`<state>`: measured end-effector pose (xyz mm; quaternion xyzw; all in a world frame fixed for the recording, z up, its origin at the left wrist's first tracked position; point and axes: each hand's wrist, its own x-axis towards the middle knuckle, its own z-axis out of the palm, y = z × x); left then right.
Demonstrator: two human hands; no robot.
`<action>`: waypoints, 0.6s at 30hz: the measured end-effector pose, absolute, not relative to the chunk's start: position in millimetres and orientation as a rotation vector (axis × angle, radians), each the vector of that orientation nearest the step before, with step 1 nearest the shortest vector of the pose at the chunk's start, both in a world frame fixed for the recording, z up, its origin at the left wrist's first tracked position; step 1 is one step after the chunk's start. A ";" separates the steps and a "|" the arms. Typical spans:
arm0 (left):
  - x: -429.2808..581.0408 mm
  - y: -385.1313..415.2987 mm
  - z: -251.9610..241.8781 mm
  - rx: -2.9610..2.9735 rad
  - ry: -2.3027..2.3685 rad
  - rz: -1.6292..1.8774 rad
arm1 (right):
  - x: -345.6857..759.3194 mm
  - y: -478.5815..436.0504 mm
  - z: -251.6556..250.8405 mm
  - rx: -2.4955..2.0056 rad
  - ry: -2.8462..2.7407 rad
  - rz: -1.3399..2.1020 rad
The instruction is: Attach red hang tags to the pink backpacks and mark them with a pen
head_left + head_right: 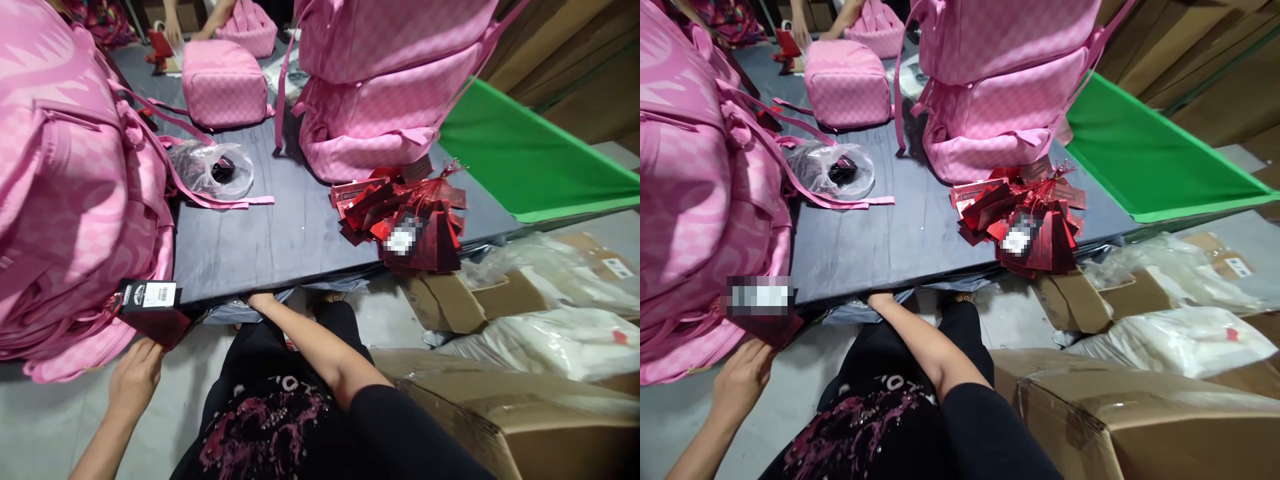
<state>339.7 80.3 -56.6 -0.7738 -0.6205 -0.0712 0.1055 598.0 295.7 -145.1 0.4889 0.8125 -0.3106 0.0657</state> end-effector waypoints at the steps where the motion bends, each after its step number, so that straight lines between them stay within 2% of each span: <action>1: 339.5 78.4 -58.0 -2.294 -1.824 -0.227 | 610.2 294.0 -143.8 1.428 2.496 -0.942; 9: 348.1 47.3 -50.4 -2.186 -1.958 -0.398 | 699.8 238.6 -123.5 0.879 2.882 -0.996; 14: 357.0 38.8 -11.4 -2.223 -1.960 -0.537 | 730.0 216.3 -122.3 1.423 2.682 -1.138; 18: 382.4 48.2 16.0 -2.338 -1.973 -0.661 | 733.4 211.5 -114.3 1.496 2.596 -1.342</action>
